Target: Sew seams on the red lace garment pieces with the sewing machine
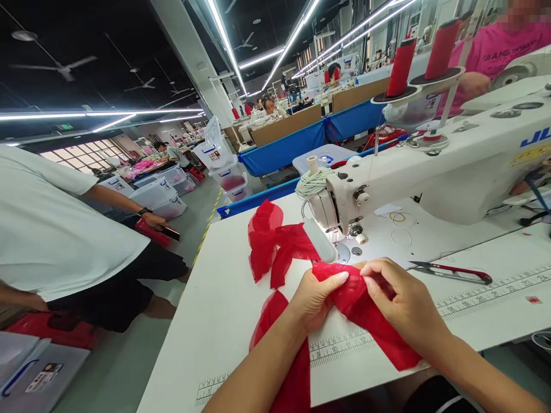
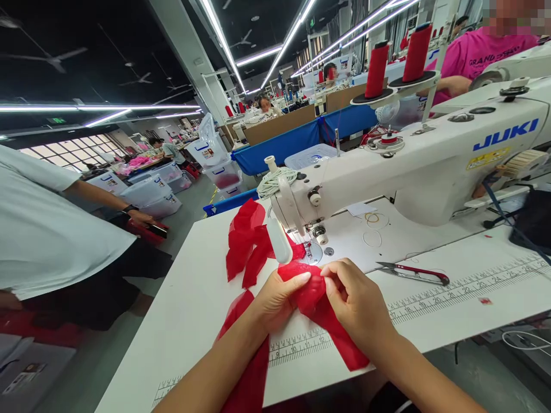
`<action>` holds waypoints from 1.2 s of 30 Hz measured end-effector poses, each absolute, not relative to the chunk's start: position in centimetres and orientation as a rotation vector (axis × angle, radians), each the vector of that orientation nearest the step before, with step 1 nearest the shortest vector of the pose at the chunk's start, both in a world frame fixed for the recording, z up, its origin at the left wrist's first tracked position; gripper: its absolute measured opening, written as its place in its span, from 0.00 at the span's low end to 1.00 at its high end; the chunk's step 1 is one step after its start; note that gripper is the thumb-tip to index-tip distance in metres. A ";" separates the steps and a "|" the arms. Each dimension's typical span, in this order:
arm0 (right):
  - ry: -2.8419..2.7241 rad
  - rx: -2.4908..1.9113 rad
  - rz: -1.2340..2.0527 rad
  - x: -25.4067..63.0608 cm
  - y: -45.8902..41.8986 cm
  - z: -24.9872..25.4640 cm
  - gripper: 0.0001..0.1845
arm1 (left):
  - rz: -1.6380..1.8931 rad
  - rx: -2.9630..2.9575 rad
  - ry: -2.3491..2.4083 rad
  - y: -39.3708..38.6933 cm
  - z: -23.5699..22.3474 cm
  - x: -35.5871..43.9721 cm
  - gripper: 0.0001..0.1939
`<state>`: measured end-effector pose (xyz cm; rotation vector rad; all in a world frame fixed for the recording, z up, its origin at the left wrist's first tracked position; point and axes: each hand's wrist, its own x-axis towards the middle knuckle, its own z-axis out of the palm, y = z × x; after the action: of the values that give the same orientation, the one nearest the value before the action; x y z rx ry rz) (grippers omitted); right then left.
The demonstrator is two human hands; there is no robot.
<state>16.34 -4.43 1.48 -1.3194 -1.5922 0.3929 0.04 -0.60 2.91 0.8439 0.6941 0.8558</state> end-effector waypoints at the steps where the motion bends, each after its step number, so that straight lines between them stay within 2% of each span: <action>1: -1.614 -1.318 0.361 16.3 -4.5 1.6 0.06 | 0.859 0.850 0.700 -0.6 2.9 0.0 0.19; 14: -1.836 -1.231 -0.206 16.5 -4.2 1.2 0.13 | 0.909 0.999 0.793 -0.6 2.6 0.1 0.15; 24: -2.021 -1.234 -0.489 16.9 -4.1 1.9 0.17 | 0.922 1.185 0.922 -1.0 3.1 0.2 0.19; 29: -2.034 -1.290 -0.386 16.7 -3.9 1.8 0.17 | 0.926 1.242 0.952 -1.1 3.2 0.3 0.21; 36: -1.806 -1.323 0.239 16.6 -3.6 1.5 0.11 | 0.900 1.135 0.860 -1.0 3.4 0.3 0.16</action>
<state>16.57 -3.59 1.47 -1.3225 -1.8059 0.2393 0.29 -0.99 3.37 1.1354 0.8596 0.8996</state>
